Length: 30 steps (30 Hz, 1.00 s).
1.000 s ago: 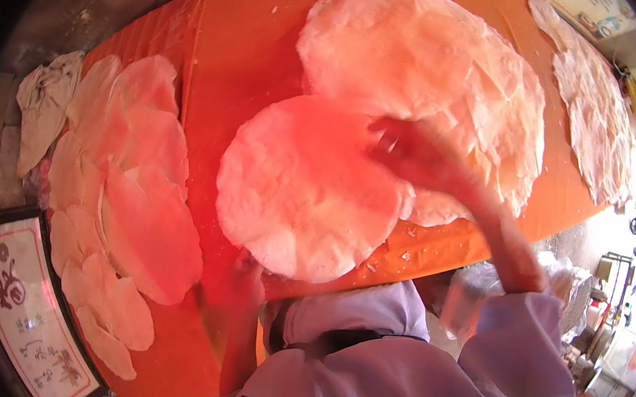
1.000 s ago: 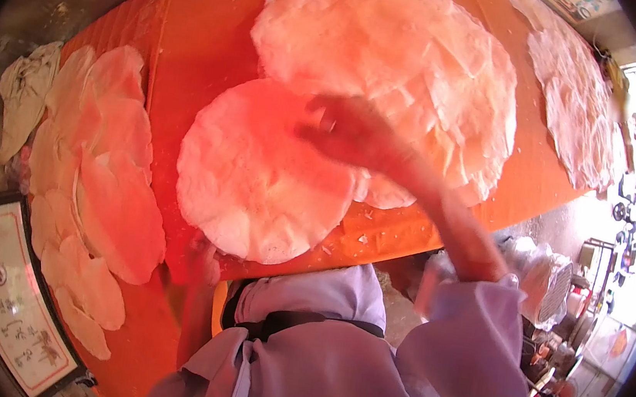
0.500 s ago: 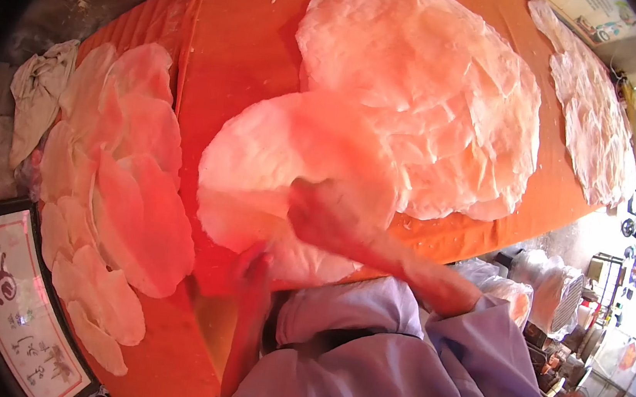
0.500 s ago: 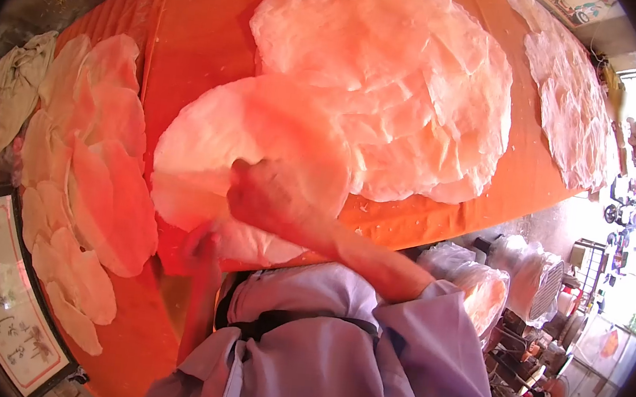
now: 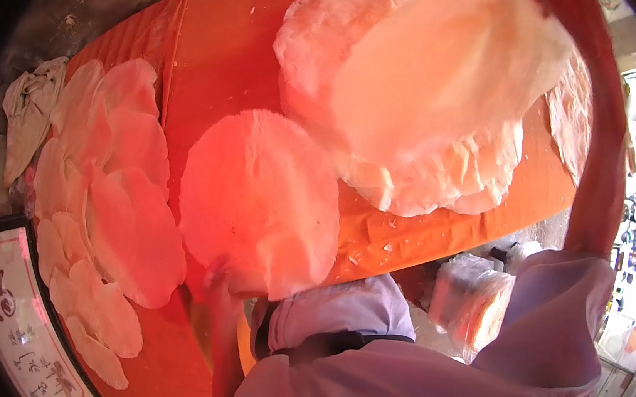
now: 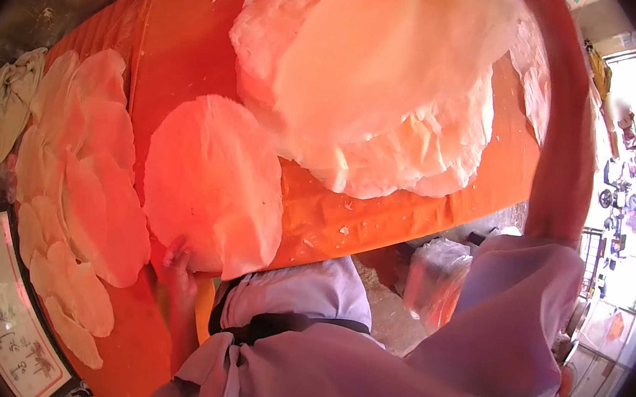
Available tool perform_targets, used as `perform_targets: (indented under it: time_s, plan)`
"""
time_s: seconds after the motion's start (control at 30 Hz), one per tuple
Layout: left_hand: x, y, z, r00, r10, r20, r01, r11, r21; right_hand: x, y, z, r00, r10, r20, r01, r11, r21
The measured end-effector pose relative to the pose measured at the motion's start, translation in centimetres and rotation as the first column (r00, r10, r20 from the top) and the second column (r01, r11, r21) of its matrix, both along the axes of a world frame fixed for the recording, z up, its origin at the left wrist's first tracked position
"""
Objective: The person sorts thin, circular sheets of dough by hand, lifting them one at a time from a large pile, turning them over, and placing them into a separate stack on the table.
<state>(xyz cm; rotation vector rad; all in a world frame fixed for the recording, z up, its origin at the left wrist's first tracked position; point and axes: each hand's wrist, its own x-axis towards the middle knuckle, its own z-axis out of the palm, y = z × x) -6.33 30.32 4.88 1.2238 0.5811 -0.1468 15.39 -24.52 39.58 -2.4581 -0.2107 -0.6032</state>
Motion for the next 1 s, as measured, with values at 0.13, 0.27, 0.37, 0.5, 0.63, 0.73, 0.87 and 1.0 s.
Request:
perform_targets:
  time_s: [0.13,0.27,0.37,0.5,0.63,0.73,0.87,1.0]
  plan:
    - [1.2,1.0,2.8,0.997,-0.074,-0.037,0.079,0.986,0.15,-1.6,2.8,3.1,0.923,-0.037,0.383,0.27,0.771,-0.577]
    - [2.2,2.1,5.4,0.977,-0.155,0.143,0.141,0.985,0.103,-5.6,7.6,-3.0,0.968,-0.011,0.251,0.19,0.685,-0.703]
    - [4.5,1.7,9.0,0.939,-0.218,0.266,0.178,0.97,0.167,-9.1,9.0,-13.8,0.993,-0.118,-0.001,0.06,0.515,-0.855]
    - [7.9,-2.2,15.7,0.903,-0.251,0.35,0.172,0.955,0.241,-15.2,11.2,-26.2,0.857,0.037,-0.513,-0.278,0.872,-0.402]
    - [11.5,-8.7,21.7,0.834,-0.371,0.408,0.26,0.917,0.303,-17.5,12.8,-25.9,0.902,-0.116,-0.416,-0.001,0.963,-0.27]
    - [15.9,-12.2,24.6,0.686,-0.59,0.426,0.392,0.793,0.466,-17.5,13.0,-26.6,0.888,-0.247,-0.389,0.15,0.953,-0.263]
    - [20.5,-19.5,30.3,0.575,-0.546,0.609,0.45,0.833,0.321,-17.6,12.8,-27.7,0.865,-0.245,-0.439,0.147,0.958,-0.246]
    - [23.5,-20.4,30.9,0.466,-0.349,0.813,0.658,0.751,-0.055,-17.8,12.5,-26.3,0.881,-0.233,-0.412,0.165,0.967,-0.196]
